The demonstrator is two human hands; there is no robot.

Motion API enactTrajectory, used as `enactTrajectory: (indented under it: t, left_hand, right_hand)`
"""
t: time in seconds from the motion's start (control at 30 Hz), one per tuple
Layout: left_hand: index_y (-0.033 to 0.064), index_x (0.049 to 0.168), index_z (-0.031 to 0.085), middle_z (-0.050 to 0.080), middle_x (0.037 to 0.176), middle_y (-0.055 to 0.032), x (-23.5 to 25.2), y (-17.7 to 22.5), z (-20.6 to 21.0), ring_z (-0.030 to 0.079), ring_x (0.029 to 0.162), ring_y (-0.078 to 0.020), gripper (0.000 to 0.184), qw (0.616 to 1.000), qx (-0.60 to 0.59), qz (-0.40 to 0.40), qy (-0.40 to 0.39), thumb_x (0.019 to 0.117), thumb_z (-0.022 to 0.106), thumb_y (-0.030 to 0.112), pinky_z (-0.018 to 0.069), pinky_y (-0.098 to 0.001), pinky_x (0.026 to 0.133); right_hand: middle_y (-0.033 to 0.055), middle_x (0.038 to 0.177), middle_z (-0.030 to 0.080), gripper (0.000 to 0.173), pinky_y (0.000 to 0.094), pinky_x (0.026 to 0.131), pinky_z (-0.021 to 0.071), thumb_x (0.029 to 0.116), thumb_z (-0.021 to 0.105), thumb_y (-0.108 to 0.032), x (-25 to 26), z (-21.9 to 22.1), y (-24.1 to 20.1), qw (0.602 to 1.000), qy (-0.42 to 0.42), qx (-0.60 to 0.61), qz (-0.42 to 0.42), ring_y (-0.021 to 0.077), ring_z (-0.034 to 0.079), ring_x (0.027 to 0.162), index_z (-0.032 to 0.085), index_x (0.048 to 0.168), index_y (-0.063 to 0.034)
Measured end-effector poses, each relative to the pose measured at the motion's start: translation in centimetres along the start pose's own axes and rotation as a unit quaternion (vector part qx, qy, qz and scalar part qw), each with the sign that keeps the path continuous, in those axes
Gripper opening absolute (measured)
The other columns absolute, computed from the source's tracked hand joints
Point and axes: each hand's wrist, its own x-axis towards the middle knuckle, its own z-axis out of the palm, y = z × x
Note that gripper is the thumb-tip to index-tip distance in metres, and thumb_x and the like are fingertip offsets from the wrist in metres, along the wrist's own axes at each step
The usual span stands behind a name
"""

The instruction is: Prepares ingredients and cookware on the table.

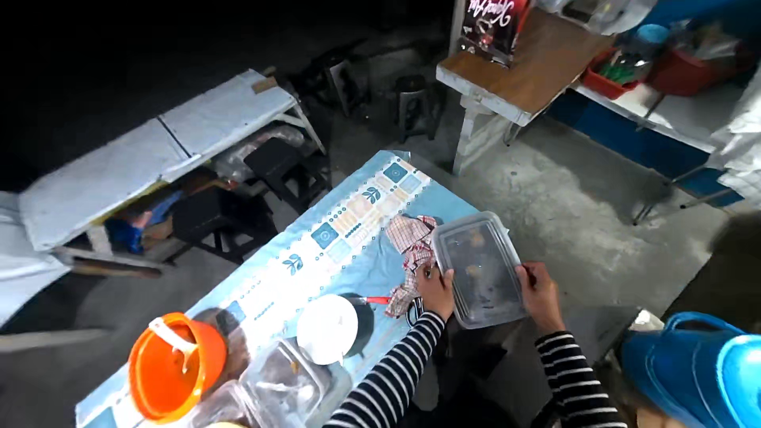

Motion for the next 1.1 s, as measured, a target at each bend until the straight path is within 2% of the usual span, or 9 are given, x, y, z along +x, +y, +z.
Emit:
enactTrajectory:
  t: [0.2,0.33,0.47,0.53,0.63,0.77,0.9,0.97,1.1]
  left_hand:
    - [0.0160,0.119,0.074,0.031,0.166,-0.0116,6.2,2.8,3.8,0.019,0.155,-0.0400,0.053,0.982,0.187,-0.013,-0.035,0.1002,0.050,0.059,0.0071,-0.0691,0.121]
    - [0.0144,0.136,0.064,0.027,0.169,-0.0058,9.6,3.7,3.6,0.013,0.158,-0.0357,0.060,0.973,0.212,-0.043,-0.077,0.1046,0.039,0.058,0.0034,-0.0732,0.120]
    - [0.0226,0.147,0.055,0.037,0.165,0.0022,10.3,-0.1,1.4,0.017,0.158,-0.0293,0.066,0.975,0.194,-0.058,-0.096,0.1070,0.018,0.061,-0.0040,-0.0752,0.118]
    - [0.0246,0.147,0.056,0.047,0.158,-0.0008,9.4,-2.8,0.0,0.027,0.155,-0.0309,0.063,0.976,0.203,-0.045,-0.066,0.1081,0.019,0.058,0.0006,-0.0736,0.120]
    - [0.0146,0.138,0.062,0.054,0.150,-0.0090,7.4,-5.6,-2.4,0.037,0.149,-0.0320,0.051,0.978,0.198,-0.070,-0.008,0.1091,0.034,0.046,0.0202,-0.0590,0.125]
    - [0.0111,0.138,0.060,0.047,0.154,-0.0158,4.5,-7.4,-5.4,0.032,0.151,-0.0359,0.045,0.975,0.165,-0.145,0.037,0.0986,0.061,0.034,0.0252,-0.0536,0.124]
    - [0.0191,0.137,0.065,0.042,0.159,-0.0156,0.7,-7.4,-7.6,0.028,0.152,-0.0394,0.044,0.986,0.105,-0.063,0.109,0.0967,0.066,0.035,0.0256,-0.0541,0.125]
    - [0.0157,0.132,0.068,0.045,0.157,-0.0170,-2.5,-7.1,-9.3,0.032,0.151,-0.0368,0.041,0.987,0.078,-0.021,0.137,0.0968,0.066,0.035,0.0292,-0.0495,0.124]
    - [0.0112,0.119,0.071,0.055,0.147,-0.0142,-11.5,-8.2,-14.2,0.053,0.137,-0.0260,0.030,0.981,0.012,-0.003,0.191,0.1009,0.064,0.034,0.0471,-0.0413,0.113]
  right_hand:
    - [0.0201,0.095,0.070,0.034,0.0484,0.080,0.0578,0.1062,0.057,-0.027,6.9,1.3,3.8,1.000,-0.013,-0.012,0.023,0.0297,0.069,0.083,0.064,0.122,0.0027]
    - [0.0244,0.103,0.070,0.039,0.0527,0.088,0.0560,0.1078,0.054,-0.030,11.0,3.2,4.2,0.998,-0.060,-0.021,0.018,0.0344,0.069,0.093,0.064,0.124,0.0041]
    - [0.0275,0.110,0.069,0.041,0.0531,0.093,0.0539,0.1089,0.052,-0.031,14.8,5.9,2.4,0.988,-0.145,-0.025,-0.036,0.0362,0.068,0.100,0.062,0.127,0.0047]
    - [0.0275,0.110,0.068,0.041,0.0517,0.093,0.0537,0.1088,0.052,-0.030,16.0,7.6,1.2,0.982,-0.178,-0.022,-0.060,0.0359,0.067,0.100,0.062,0.128,0.0049]
    - [0.0279,0.109,0.068,0.040,0.0510,0.093,0.0532,0.1089,0.052,-0.029,16.4,10.1,0.0,0.972,-0.213,-0.020,-0.097,0.0357,0.067,0.100,0.061,0.127,0.0052]
    - [0.0286,0.109,0.068,0.040,0.0519,0.095,0.0521,0.1090,0.052,-0.029,14.6,12.8,-3.0,0.967,-0.220,-0.005,-0.128,0.0367,0.067,0.101,0.064,0.125,0.0053]
    - [0.0279,0.110,0.070,0.045,0.0530,0.097,0.0514,0.1089,0.051,-0.035,12.5,14.4,-5.3,0.970,-0.201,-0.043,-0.126,0.0380,0.068,0.103,0.067,0.125,0.0039]
    - [0.0306,0.122,0.067,0.047,0.0529,0.104,0.0492,0.1098,0.048,-0.035,11.2,14.3,-6.1,0.974,-0.173,-0.065,-0.128,0.0413,0.066,0.115,0.066,0.128,0.0044]
    - [0.0311,0.131,0.061,0.039,0.0465,0.113,0.0436,0.1062,0.055,-0.028,7.1,13.7,-7.3,0.971,-0.074,-0.058,-0.218,0.0429,0.057,0.128,0.069,0.125,0.0020]
